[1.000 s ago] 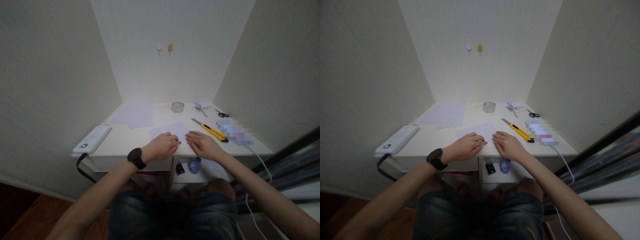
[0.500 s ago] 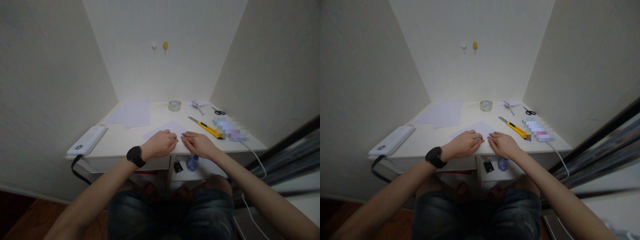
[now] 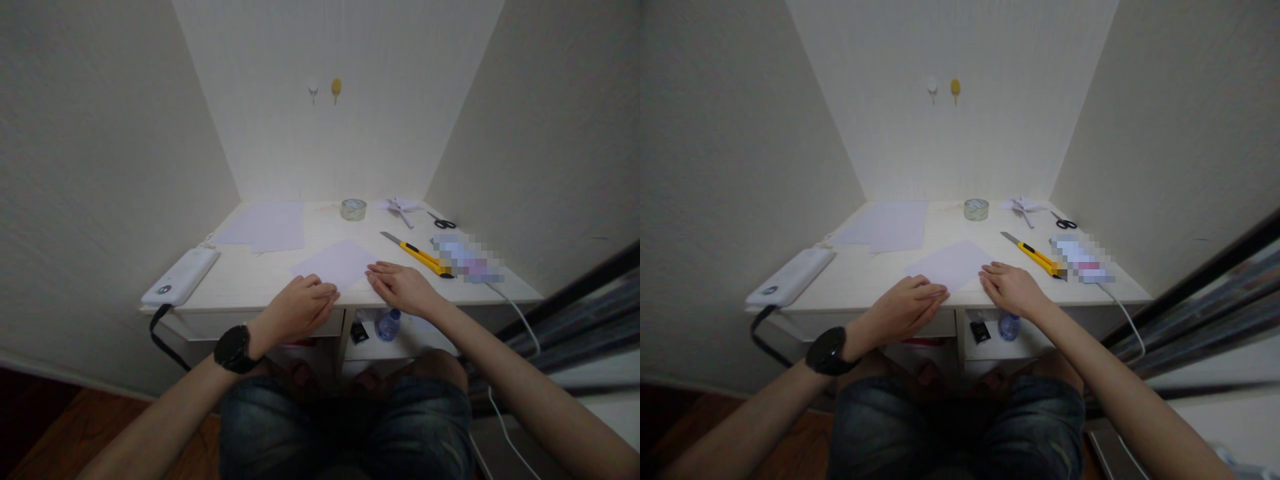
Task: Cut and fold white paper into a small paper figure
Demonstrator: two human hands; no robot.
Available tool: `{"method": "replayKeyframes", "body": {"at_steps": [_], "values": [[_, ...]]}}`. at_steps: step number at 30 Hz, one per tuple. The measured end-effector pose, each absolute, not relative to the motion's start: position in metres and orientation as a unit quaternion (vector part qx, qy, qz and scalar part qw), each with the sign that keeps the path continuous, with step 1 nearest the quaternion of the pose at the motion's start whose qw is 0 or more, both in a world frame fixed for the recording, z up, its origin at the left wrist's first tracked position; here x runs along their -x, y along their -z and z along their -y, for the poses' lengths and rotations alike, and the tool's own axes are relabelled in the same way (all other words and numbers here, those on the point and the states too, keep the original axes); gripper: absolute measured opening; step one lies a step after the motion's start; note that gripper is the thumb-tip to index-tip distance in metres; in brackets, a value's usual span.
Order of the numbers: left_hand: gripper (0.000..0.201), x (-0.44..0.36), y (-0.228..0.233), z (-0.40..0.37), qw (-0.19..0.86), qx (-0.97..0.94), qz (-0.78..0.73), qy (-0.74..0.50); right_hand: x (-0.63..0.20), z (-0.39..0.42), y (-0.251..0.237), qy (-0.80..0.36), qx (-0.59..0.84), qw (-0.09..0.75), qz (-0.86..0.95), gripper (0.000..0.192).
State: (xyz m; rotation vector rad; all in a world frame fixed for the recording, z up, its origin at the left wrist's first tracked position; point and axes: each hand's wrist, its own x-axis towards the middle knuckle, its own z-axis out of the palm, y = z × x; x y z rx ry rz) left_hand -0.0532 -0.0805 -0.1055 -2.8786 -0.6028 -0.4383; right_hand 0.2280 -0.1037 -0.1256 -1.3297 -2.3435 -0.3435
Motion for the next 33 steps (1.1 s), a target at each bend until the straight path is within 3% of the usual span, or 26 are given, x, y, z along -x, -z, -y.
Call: {"method": "replayKeyframes", "body": {"at_steps": [8, 20, 25, 28, 33], "values": [[0.033, 0.071, 0.11, 0.089, 0.124, 0.962, 0.2, 0.137, -0.227, 0.104, 0.12, 0.128, 0.483, 0.185, 0.846, 0.035], [0.027, 0.094, 0.105, 0.089, 0.044, 0.954, 0.218, 0.199, -0.229, 0.096, 0.119, 0.132, 0.506, 0.182, 0.833, 0.038], [0.024, 0.096, 0.106, 0.088, 0.102, 0.932, 0.245, 0.247, -0.221, 0.096, 0.119, 0.155, 0.509, 0.159, 0.832, 0.039], [0.03, 0.071, 0.109, 0.087, 0.124, 0.923, 0.247, 0.269, -0.208, 0.099, 0.118, 0.168, 0.536, 0.125, 0.818, 0.039], [0.045, 0.021, 0.121, 0.077, 0.082, 0.933, 0.294, 0.192, -0.193, 0.104, 0.112, 0.163, 0.57, 0.082, 0.801, 0.039]]}}
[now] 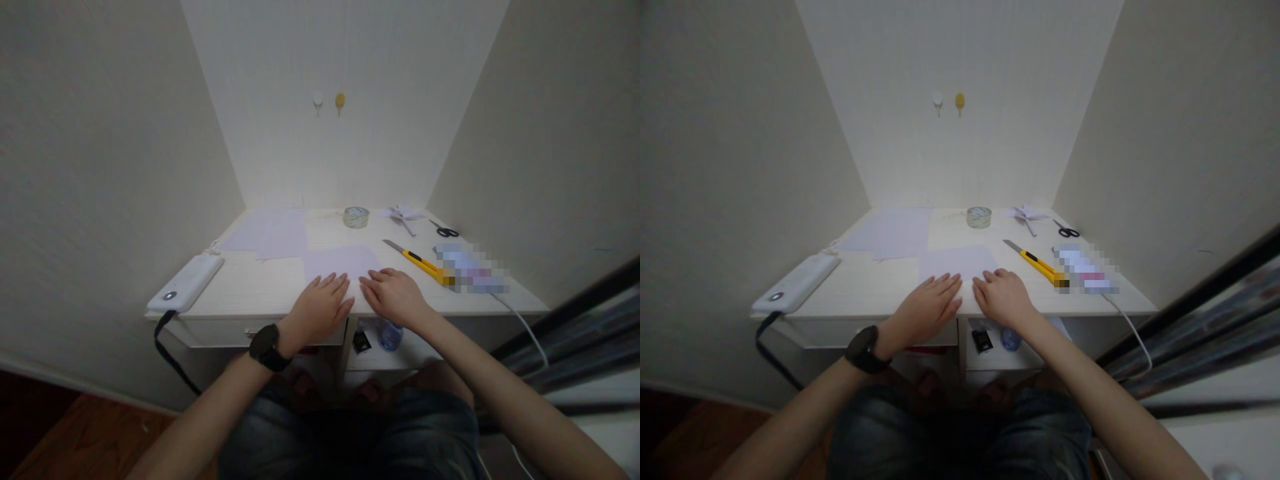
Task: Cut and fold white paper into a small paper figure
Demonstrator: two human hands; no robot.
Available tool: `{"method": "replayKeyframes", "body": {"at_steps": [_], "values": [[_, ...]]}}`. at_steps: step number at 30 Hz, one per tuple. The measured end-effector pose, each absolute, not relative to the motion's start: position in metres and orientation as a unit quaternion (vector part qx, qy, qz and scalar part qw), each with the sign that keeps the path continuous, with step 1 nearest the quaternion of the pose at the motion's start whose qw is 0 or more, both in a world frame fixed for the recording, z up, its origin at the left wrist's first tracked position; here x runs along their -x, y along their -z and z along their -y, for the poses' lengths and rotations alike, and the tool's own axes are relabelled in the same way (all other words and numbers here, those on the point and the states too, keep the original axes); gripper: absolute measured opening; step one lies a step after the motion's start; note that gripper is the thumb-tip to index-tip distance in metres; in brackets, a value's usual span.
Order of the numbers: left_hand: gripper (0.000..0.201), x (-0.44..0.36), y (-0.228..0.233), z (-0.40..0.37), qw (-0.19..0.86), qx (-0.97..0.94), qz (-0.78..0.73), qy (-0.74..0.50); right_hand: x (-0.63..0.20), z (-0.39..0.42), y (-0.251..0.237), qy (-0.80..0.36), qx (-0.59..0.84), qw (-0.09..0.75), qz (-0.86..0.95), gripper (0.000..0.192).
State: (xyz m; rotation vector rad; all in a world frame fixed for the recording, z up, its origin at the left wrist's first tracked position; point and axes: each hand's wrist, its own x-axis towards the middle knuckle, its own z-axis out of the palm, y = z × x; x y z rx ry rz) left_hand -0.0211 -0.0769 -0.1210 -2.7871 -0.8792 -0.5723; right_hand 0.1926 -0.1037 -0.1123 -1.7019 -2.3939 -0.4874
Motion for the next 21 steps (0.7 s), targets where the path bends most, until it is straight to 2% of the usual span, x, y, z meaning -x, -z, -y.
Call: {"method": "replayKeyframes", "body": {"at_steps": [6, 14, 16, 19, 21], "values": [[0.049, 0.025, 0.127, 0.066, 0.05, 0.945, 0.293, 0.133, -0.209, 0.108, 0.113, 0.161, 0.566, 0.101, 0.802, 0.039], [0.048, 0.043, 0.121, 0.062, 0.041, 0.943, 0.304, 0.127, -0.24, 0.105, 0.117, 0.174, 0.531, 0.156, 0.815, 0.034], [0.047, 0.045, 0.12, 0.061, 0.043, 0.942, 0.305, 0.132, -0.241, 0.112, 0.12, 0.2, 0.525, 0.214, 0.799, 0.029], [0.046, 0.046, 0.118, 0.06, 0.034, 0.938, 0.313, 0.146, -0.219, 0.144, 0.151, 0.247, 0.477, 0.372, 0.757, 0.017], [0.045, 0.045, 0.118, 0.061, 0.027, 0.936, 0.317, 0.151, -0.184, 0.171, 0.193, 0.179, 0.411, 0.44, 0.778, 0.023]]}}
